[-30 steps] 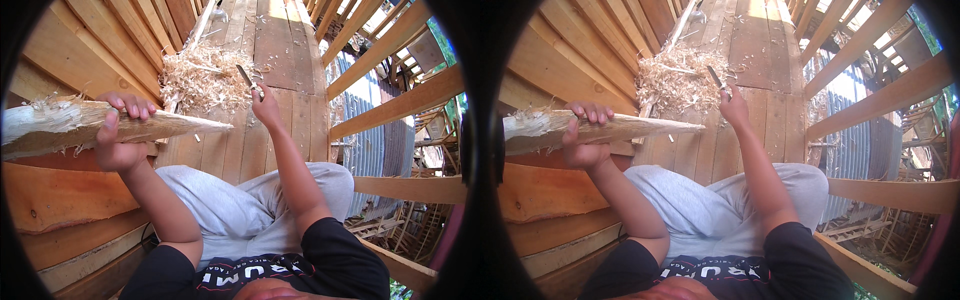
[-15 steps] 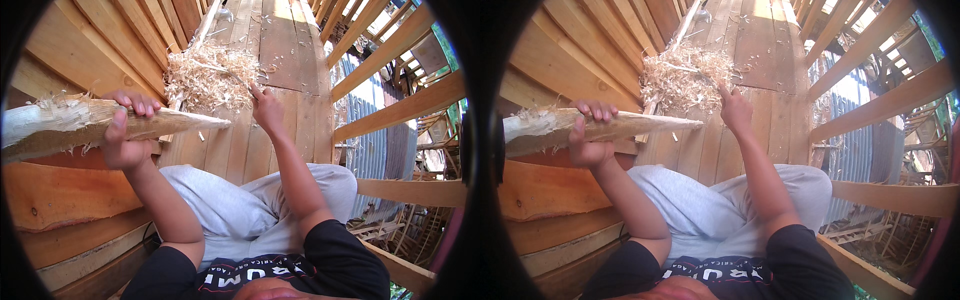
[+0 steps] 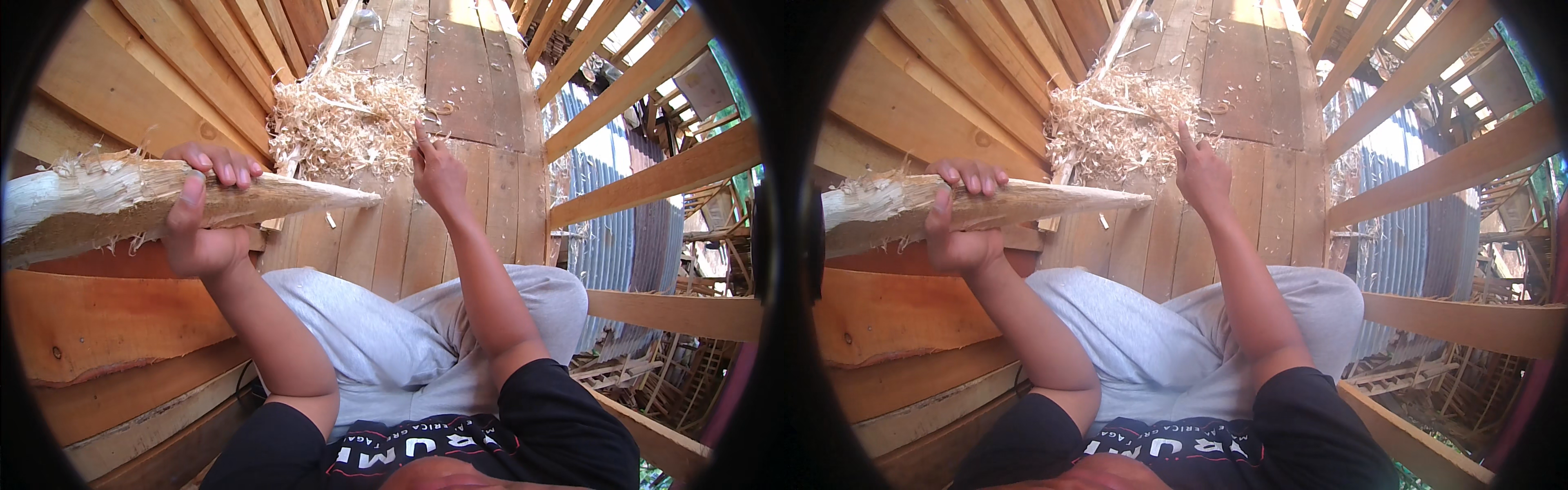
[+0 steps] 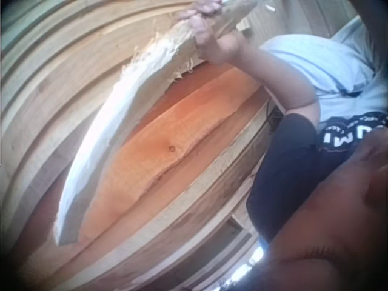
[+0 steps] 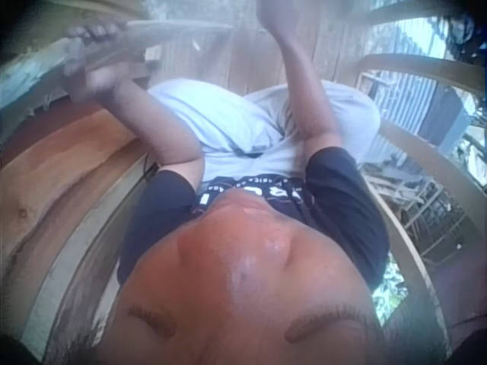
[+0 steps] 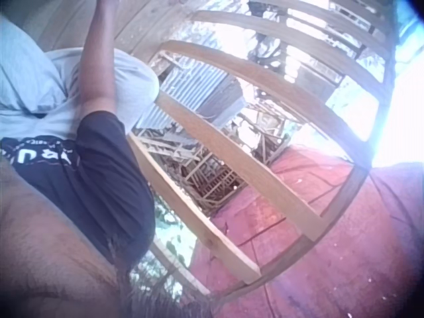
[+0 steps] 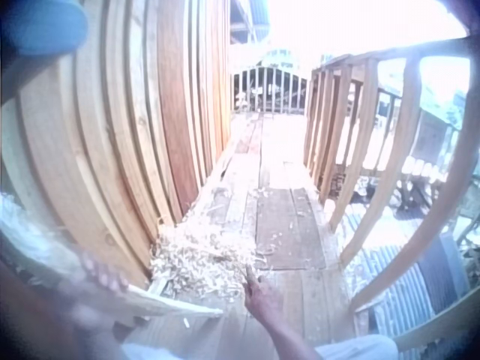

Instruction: The person sits cross-legged and uses a knife to shave and shape a long piece of wood, removing bark and wood shavings. The person rotates the wood to work on different sides, accumulating a pile of shavings on the floor.

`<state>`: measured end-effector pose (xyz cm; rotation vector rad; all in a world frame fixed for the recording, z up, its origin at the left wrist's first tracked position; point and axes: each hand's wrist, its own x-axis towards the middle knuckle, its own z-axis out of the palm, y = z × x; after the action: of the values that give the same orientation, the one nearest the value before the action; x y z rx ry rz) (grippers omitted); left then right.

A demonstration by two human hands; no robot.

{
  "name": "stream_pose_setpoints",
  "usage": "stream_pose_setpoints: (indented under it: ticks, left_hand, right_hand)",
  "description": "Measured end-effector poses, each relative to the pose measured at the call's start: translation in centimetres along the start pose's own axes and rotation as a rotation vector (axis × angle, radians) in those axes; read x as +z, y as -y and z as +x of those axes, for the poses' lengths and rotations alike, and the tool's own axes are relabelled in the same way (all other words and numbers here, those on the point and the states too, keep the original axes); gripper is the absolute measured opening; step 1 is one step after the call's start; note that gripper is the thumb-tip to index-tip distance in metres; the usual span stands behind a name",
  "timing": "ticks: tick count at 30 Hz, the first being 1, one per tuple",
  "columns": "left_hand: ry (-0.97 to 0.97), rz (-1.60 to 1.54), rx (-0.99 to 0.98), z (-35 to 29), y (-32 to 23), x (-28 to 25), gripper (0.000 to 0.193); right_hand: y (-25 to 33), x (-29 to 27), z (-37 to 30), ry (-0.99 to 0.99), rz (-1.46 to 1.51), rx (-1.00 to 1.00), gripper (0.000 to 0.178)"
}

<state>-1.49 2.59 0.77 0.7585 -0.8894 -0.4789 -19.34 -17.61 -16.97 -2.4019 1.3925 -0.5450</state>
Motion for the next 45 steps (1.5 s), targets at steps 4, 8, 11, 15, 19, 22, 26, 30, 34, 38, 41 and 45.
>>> stream_pose_setpoints:
  ticks: [4,8,11,15,19,22,26,30,34,38,41,45]
  left_hand:
    - [0.007,0.008,0.013,-0.1,0.0,-0.1,0.026]
    - [0.047,-0.077,0.044,-0.1,0.4,-0.3,0.028]
    - [0.081,-0.092,0.078,0.0,1.7,-0.5,0.029]
    - [0.121,-0.053,0.088,0.5,3.0,-0.4,0.029]
    - [0.179,-0.068,0.11,0.6,3.6,-0.9,0.03]
    - [0.221,-0.072,0.115,0.6,4.0,0.2,0.032]
    - [0.184,-0.108,0.112,0.9,3.9,-0.3,0.033]
    - [0.145,-0.141,0.099,0.8,4.0,-0.8,0.034]
    - [0.245,-0.145,0.112,0.4,4.0,-1.3,0.034]
    - [0.38,-0.178,0.138,1.1,4.6,0.5,0.034]
    - [0.394,-0.121,0.122,0.9,4.1,0.1,0.034]
    - [0.39,-0.183,0.122,1.0,4.6,0.5,0.035]
  right_hand:
    - [-0.5,0.4,0.3,0.143,0.133,0.109,0.034]
    - [-1.9,1.7,-0.1,0.313,0.459,0.139,0.031]
    - [-1.1,2.3,-0.9,0.498,0.524,0.246,0.033]
    - [0.4,2.6,-2.0,0.684,0.457,0.414,0.053]
    - [5.4,-0.7,-2.1,0.519,0.428,0.256,0.065]
    - [3.3,2.0,-2.3,0.396,0.441,0.264,0.063]
    - [3.8,1.8,-2.7,0.345,0.402,0.292,0.056]
    - [4.5,0.6,-3.4,0.351,0.407,0.248,0.056]
    - [8.6,-5.1,-3.8,0.412,0.377,0.154,0.055]
    - [0.5,3.5,-1.9,0.371,0.352,0.3,0.054]
    - [1.6,2.1,-1.8,0.449,0.324,0.303,0.055]
    - [1.5,3.0,-2.2,0.379,0.405,0.286,0.056]
